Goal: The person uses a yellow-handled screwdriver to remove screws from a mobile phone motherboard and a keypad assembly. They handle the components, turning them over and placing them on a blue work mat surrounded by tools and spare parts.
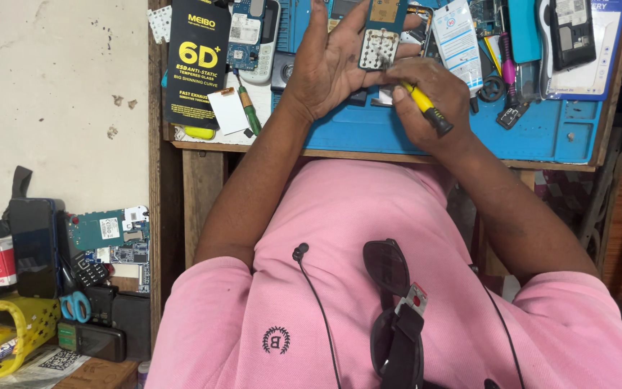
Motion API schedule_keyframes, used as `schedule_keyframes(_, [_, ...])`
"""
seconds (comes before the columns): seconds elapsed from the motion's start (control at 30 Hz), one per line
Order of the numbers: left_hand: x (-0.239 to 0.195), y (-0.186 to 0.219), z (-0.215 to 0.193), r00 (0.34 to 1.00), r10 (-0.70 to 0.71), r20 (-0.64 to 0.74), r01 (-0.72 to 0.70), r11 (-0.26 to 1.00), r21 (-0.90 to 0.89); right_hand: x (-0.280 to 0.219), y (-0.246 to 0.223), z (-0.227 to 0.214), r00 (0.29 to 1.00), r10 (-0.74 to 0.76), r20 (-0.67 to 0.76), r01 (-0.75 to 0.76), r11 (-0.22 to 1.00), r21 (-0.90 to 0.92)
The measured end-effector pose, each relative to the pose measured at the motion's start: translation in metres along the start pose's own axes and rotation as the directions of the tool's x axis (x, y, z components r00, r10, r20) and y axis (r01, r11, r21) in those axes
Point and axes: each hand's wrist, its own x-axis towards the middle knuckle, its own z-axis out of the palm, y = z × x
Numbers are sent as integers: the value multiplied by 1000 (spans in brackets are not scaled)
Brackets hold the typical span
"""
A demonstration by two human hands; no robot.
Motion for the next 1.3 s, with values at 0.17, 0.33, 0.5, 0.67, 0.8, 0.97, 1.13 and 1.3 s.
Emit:
schedule_keyframes(0.17, [2,-1,1,1000,-2,5,1,1000,27,1,1,3,999,-35,-8,35,998,-45])
schedule_keyframes(0.33, [2,-2,0,1000,17,13,-18,997,70,2,-2,3,1000,-1,15,0,1000,15])
schedule_keyframes(0.5, [2,-3,0,1000,6,-17,-5,999,49,3,-7,0,1000,23,18,-23,1000,-18])
schedule_keyframes(0.67, [2,-2,0,1000,10,-13,-10,999,42,3,-8,3,998,-36,48,36,999,-12])
schedule_keyframes(0.8, [1,-1,1,999,3,-33,-2,999,36,2,-4,1,999,-46,-17,45,997,-61])
schedule_keyframes(0.97, [0,0,2,999,3,-49,-2,1000,23,-2,-2,-4,999,-29,-14,28,997,-67])
schedule_keyframes(1.13, [-2,-1,-1,997,-20,-73,20,1000,-6,-5,1,-7,999,-31,-20,29,996,-85])
schedule_keyframes(1.3, [-1,-2,-2,998,12,-61,-8,998,67,-6,0,-8,998,-52,-35,48,993,-105])
